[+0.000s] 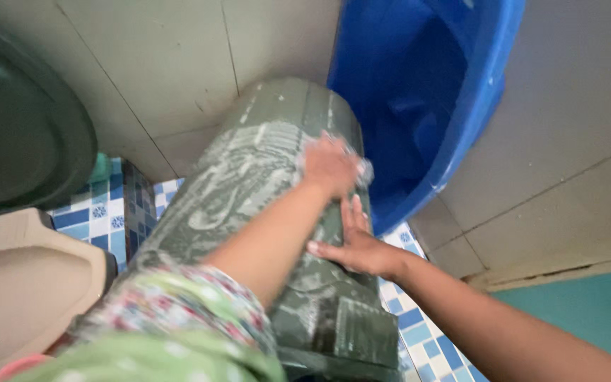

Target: The person applies liquid soap to a scrubbing tool and thoroughly scrubs the outer surface of a large trash can in a tiled room.

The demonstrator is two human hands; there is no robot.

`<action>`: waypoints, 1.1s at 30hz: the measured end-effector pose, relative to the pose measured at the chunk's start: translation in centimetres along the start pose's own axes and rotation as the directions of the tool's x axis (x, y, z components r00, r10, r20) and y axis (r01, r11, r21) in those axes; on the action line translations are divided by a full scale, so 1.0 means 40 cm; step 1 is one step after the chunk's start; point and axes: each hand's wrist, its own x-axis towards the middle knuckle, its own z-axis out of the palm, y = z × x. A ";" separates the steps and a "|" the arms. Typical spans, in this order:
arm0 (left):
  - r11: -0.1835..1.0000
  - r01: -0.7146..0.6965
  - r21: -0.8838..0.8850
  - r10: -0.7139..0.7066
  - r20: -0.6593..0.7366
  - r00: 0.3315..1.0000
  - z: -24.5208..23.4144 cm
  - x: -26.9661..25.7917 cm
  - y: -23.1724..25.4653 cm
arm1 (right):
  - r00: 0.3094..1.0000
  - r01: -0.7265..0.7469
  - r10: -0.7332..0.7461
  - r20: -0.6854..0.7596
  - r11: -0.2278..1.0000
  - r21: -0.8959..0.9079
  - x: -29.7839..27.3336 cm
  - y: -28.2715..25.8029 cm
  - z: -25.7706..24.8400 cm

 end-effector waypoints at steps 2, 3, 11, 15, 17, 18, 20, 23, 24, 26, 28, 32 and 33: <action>0.996 0.076 0.049 -0.072 -0.073 0.995 0.000 0.052 -0.102 | 0.994 -0.102 0.101 0.039 0.994 0.047 -0.016 -0.023 0.005; 0.904 0.360 -0.232 -0.388 -0.086 0.918 -0.001 0.077 -0.160 | 0.992 -0.116 0.114 0.046 0.992 0.050 -0.020 -0.036 0.002; 0.708 0.664 -0.242 -0.639 0.181 0.748 0.105 0.042 -0.659 | 0.993 -0.112 0.109 0.049 0.992 0.052 -0.027 -0.047 -0.017; 0.626 0.748 -0.221 -0.723 0.197 0.663 0.025 0.034 -0.566 | 0.995 -0.090 0.087 0.049 0.993 0.074 -0.026 -0.038 -0.015; 0.661 0.722 -0.205 -0.707 0.151 0.691 -0.016 0.081 -0.444 | 0.995 -0.089 0.086 0.042 0.993 0.082 -0.021 -0.033 -0.010; 0.702 0.691 -0.171 -0.681 0.123 0.722 -0.037 0.114 -0.391 | 0.996 -0.088 0.085 0.038 0.992 0.090 -0.017 -0.029 -0.008; 0.861 0.495 -0.118 -0.502 -0.035 0.864 -0.052 0.143 -0.293 | 0.996 -0.089 0.086 0.037 0.992 0.087 -0.010 -0.019 -0.001; 0.962 0.233 0.140 -0.240 0.039 0.970 -0.039 0.168 -0.078 | 0.998 -0.053 0.052 0.027 0.997 0.054 0.007 0.008 0.009; 0.977 0.160 0.141 -0.176 0.110 0.978 -0.024 0.149 -0.014 | 1.000 -0.021 0.021 0.012 0.999 0.029 0.020 0.014 0.016; 0.989 0.082 0.125 -0.099 0.140 0.985 -0.025 0.137 0.021 | 1.000 -0.017 0.017 0.006 1.000 0.024 0.027 0.015 0.006; 0.988 0.087 0.125 -0.098 0.082 0.992 -0.024 0.133 -0.026 | 0.997 -0.056 0.052 0.050 0.994 0.090 0.010 0.013 0.001; 0.883 0.466 -0.061 -0.460 0.086 0.884 -0.055 0.155 -0.263 | 0.996 -0.074 0.071 0.048 0.994 0.084 -0.017 -0.018 -0.011; 0.839 0.504 -0.206 -0.501 0.067 0.863 -0.056 0.135 -0.333 | 0.996 -0.076 0.072 0.050 0.994 0.084 -0.020 -0.023 -0.014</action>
